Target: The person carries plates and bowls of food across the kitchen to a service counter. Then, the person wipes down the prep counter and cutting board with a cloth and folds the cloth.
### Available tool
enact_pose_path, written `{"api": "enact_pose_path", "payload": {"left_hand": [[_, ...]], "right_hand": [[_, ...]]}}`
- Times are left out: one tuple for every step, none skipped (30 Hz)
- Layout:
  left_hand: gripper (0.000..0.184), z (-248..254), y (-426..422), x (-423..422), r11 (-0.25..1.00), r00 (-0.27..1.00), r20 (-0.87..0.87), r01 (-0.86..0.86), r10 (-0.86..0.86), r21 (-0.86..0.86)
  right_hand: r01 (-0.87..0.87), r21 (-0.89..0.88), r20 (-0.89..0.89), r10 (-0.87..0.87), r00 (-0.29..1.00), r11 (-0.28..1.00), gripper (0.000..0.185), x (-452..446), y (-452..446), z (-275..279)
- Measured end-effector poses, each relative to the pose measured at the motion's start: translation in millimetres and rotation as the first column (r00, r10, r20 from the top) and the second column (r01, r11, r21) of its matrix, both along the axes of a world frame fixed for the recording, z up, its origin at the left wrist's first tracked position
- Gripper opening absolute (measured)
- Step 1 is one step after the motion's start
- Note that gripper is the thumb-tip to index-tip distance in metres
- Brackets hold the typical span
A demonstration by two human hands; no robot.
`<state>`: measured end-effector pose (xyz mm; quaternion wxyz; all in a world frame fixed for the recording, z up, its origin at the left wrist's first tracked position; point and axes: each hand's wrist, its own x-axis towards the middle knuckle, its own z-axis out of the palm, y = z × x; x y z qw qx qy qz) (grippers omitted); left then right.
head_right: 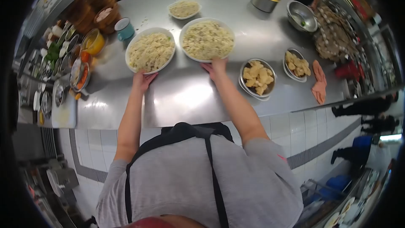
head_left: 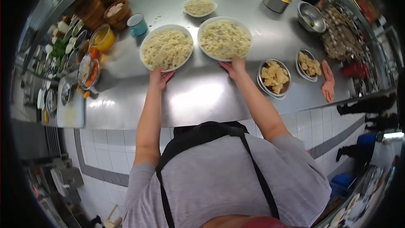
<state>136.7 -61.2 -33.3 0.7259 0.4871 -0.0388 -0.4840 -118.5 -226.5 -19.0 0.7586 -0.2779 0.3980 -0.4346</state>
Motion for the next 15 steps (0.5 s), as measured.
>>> {"api": "enact_pose_path", "payload": {"left_hand": [[0.046,2,-1,-3,1.0,1.0,0.005,0.029,-0.029,-0.002],[0.046,6,0,-4,1.0,1.0,0.005,0.023,-0.023,-0.021],[0.046,10,1,-3,0.999,1.0,0.006,0.016,-0.016,-0.04],[0.046,5,0,0,0.999,0.999,-0.022,0.027,-0.028,-0.021],[0.046,1,0,2,0.998,0.998,-0.007,0.065,-0.065,-0.024],[0.047,-4,1,3,0.997,0.998,-0.024,0.052,-0.053,-0.059],[0.049,-4,4,4,0.994,0.998,-0.042,0.045,-0.049,-0.102],[0.046,-4,14,2,0.991,0.996,-0.046,0.065,-0.071,-0.121],[0.044,-7,31,2,0.985,0.993,-0.047,0.098,-0.106,-0.142],[0.041,-13,51,4,0.965,0.983,-0.025,0.173,-0.182,-0.196],[0.045,-33,74,21,0.936,0.954,-0.025,0.288,-0.299,-0.201],[0.048,-53,96,37,0.893,0.911,-0.018,0.401,-0.413,-0.204],[0.047,-7,124,1,0.801,0.85,0.175,0.526,-0.496,-0.286],[0.053,-35,139,20,0.804,0.846,0.134,0.532,-0.516,-0.264],[0.058,-63,155,37,0.807,0.841,0.093,0.539,-0.533,-0.242]], "right_hand": [[0.029,-0.002,0.005,-0.029,1.0,1.0,0.048,0,4,6],[0.07,0.009,0.001,-0.07,0.998,0.998,0.049,6,6,13],[0.11,0.02,-0.002,-0.11,0.994,0.994,0.049,10,9,21],[0.116,0.028,-0.003,-0.116,0.993,0.993,0.047,10,10,22],[0.152,0.027,0.013,-0.153,0.988,0.988,0.047,10,14,20],[0.161,0.001,0.014,-0.161,0.987,0.987,0.045,11,16,11],[0.175,-0.034,0.018,-0.174,0.985,0.984,0.044,13,16,5],[0.174,-0.039,0.021,-0.174,0.985,0.984,0.047,11,23,-1],[0.187,-0.047,0.027,-0.185,0.982,0.981,0.05,10,37,-6],[0.227,0.001,0.035,-0.227,0.973,0.974,0.052,7,55,-6],[0.32,-0.065,0.264,-0.293,0.919,0.945,0.06,13,60,-39],[0.368,-0.14,0.274,-0.322,0.906,0.919,0.067,21,57,-84],[0.387,-0.452,-0.115,-0.483,0.868,0.804,0.072,22,66,-123],[0.54,-0.204,0.169,-0.514,0.841,0.817,0.075,13,100,-93],[0.462,-0.163,-0.144,-0.485,0.863,0.872,0.074,-11,151,-45]]}}
